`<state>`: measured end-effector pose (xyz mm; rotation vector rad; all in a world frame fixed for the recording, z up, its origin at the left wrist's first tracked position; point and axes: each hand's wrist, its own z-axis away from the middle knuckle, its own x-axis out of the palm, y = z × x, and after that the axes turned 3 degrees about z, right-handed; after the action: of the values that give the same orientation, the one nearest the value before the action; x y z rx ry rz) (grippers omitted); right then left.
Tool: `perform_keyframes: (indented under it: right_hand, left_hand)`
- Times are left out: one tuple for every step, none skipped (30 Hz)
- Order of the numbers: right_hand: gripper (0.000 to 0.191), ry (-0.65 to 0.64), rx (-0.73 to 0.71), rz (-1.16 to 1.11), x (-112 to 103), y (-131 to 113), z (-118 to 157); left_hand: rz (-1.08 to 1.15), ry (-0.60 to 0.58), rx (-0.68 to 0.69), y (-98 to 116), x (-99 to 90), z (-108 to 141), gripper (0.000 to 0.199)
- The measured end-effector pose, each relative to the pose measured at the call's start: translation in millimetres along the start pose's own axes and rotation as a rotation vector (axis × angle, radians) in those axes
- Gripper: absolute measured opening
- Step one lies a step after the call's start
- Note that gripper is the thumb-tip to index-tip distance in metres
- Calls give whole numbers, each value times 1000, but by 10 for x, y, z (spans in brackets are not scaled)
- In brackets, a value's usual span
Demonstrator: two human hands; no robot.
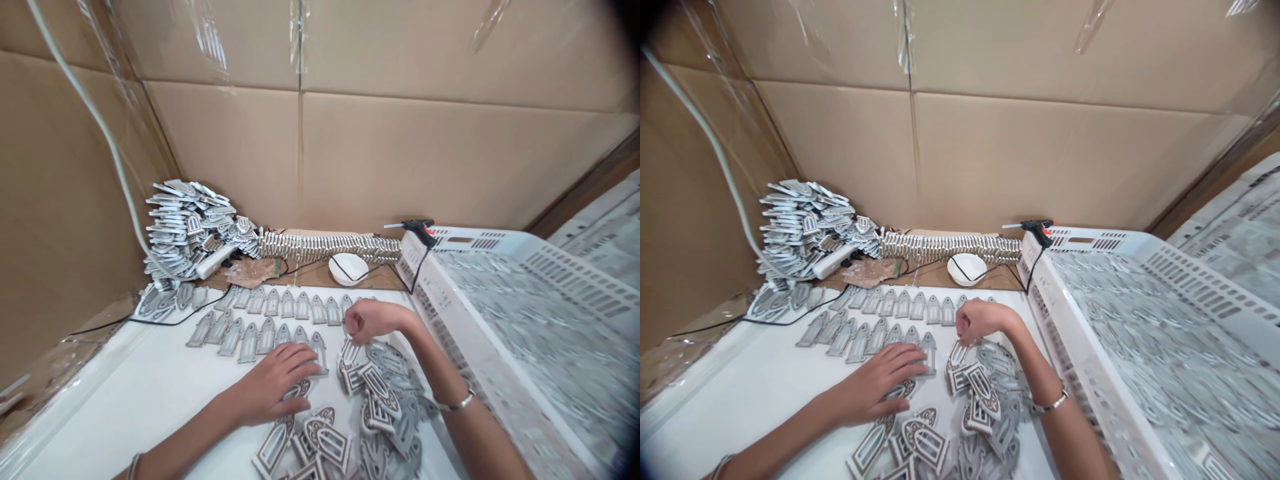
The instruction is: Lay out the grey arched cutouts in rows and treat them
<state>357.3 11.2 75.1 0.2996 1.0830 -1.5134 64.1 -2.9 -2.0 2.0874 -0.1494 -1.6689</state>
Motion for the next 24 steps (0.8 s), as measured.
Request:
perform_keyframes:
  right_hand:
    - [19,65,-1,23,0,-57,47]
    - [16,141,2,62,12,-126,89]
    - [14,218,9,114,36,-204,125]
    - [13,288,14,172,71,-286,151]
    - [12,342,12,231,115,-369,166]
    - [12,370,4,280,165,-447,170]
    - [13,376,-10,323,217,-515,162]
    - [15,362,-23,359,268,-571,145]
    - [18,331,-37,384,314,-613,124]
    - [19,296,-45,401,351,-640,100]
    - [20,257,-50,409,379,-652,78]
    - [20,222,-53,406,395,-652,60]
    - [20,198,-52,394,399,-641,50]
    - [21,190,-47,380,391,-623,47]
    - [22,193,-35,367,372,-600,51]
    - [24,202,-13,355,346,-575,61]
    - [25,208,20,349,313,-552,76]
    - [25,204,70,349,277,-533,91]
    - [25,184,129,355,241,-520,106]
    - [26,150,191,363,209,-515,118]
    - [26,103,248,370,181,-517,124]
    - [29,52,293,377,161,-528,123]
    - [33,5,322,386,150,-545,116]
    - [38,-32,339,398,146,-567,103]
  left_hand:
    - [2,-2,-6,2,0,3,54]
    - [4,-7,-11,4,0,6,54]
    - [6,-14,-15,6,-1,8,54]
    - [7,-19,-19,7,-1,10,55]
    - [9,-22,-20,7,-2,11,55]
    - [12,-22,-19,7,-4,10,55]
    - [15,-18,-15,8,-7,8,54]
    - [18,-12,-14,10,-11,6,54]
    - [21,-9,-13,12,-15,3,54]
    - [21,-12,-14,14,-19,0,53]
    - [19,-18,-17,17,-23,-3,54]
    - [17,-26,-21,20,-26,-5,54]
    - [14,-32,-22,22,-27,-5,54]
    - [12,-34,-21,22,-26,-4,54]
    - [10,-34,-20,22,-24,-1,54]
    - [8,-34,-20,20,-19,3,54]
    - [5,-34,-19,17,-13,8,54]
    - [1,-36,-20,12,-7,14,54]
    - [-4,-38,-22,7,0,20,54]
    - [-8,-38,-21,1,7,26,54]
    - [-10,-31,-19,-4,12,31,55]
    - [-11,-20,-16,-8,15,33,55]
    - [-10,-9,-12,-10,16,32,55]
    - [-11,-3,-10,-9,15,27,55]
